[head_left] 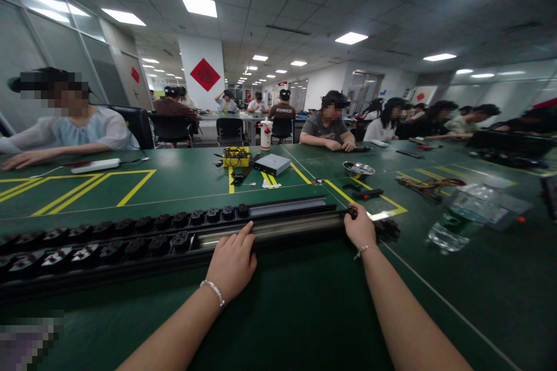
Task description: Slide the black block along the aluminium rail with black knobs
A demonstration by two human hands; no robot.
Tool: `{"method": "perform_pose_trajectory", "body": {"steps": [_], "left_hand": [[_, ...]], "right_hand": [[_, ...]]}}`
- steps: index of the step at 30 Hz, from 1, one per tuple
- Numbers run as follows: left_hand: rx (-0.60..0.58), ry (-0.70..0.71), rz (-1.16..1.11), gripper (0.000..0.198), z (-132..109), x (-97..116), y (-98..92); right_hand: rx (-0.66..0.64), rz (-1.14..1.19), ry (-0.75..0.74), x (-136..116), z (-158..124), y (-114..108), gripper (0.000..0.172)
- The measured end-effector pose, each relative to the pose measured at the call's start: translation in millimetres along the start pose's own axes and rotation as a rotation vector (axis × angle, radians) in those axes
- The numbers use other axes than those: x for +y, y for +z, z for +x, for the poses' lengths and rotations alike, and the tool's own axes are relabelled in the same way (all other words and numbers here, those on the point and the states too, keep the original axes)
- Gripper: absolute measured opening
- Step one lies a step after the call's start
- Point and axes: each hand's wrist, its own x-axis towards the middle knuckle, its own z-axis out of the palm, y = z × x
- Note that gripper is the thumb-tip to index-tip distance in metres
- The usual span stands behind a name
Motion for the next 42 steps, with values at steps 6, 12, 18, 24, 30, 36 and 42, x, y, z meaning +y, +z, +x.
{"method": "perform_pose_trajectory", "body": {"steps": [6, 12, 18, 24, 30, 36, 42], "left_hand": [[0.011, 0.001, 0.001, 0.031, -0.4, -0.1, 1.0], [-0.002, -0.002, 0.014, 0.031, -0.3, 0.6, -0.2], [-0.011, -0.008, 0.011, 0.031, 0.2, 1.1, -1.0], [-0.006, -0.006, 0.007, 0.031, 0.2, 0.4, 0.2], [0.000, -0.005, -0.004, 0.031, 0.0, 0.8, 0.0], [-0.013, -0.007, 0.002, 0.031, 0.4, 0.8, -1.1], [-0.013, -0.007, -0.004, 0.031, -0.1, 1.3, -1.1]], "right_hand": [[0.013, 0.010, -0.016, 2.9, 1.3, 2.6, 0.040], [0.013, 0.029, -0.024, 4.4, 1.6, 0.9, 0.039], [0.020, 0.045, -0.056, 5.5, 1.2, -0.2, 0.039], [0.036, 0.024, 0.009, 4.6, -0.1, -0.9, 0.045], [0.018, -0.018, 0.004, 2.1, -1.0, -2.5, 0.041], [0.046, -0.020, -0.037, 4.0, 0.5, 0.5, 0.040], [0.050, 0.003, -0.030, 4.7, -0.1, 1.6, 0.039]]}}
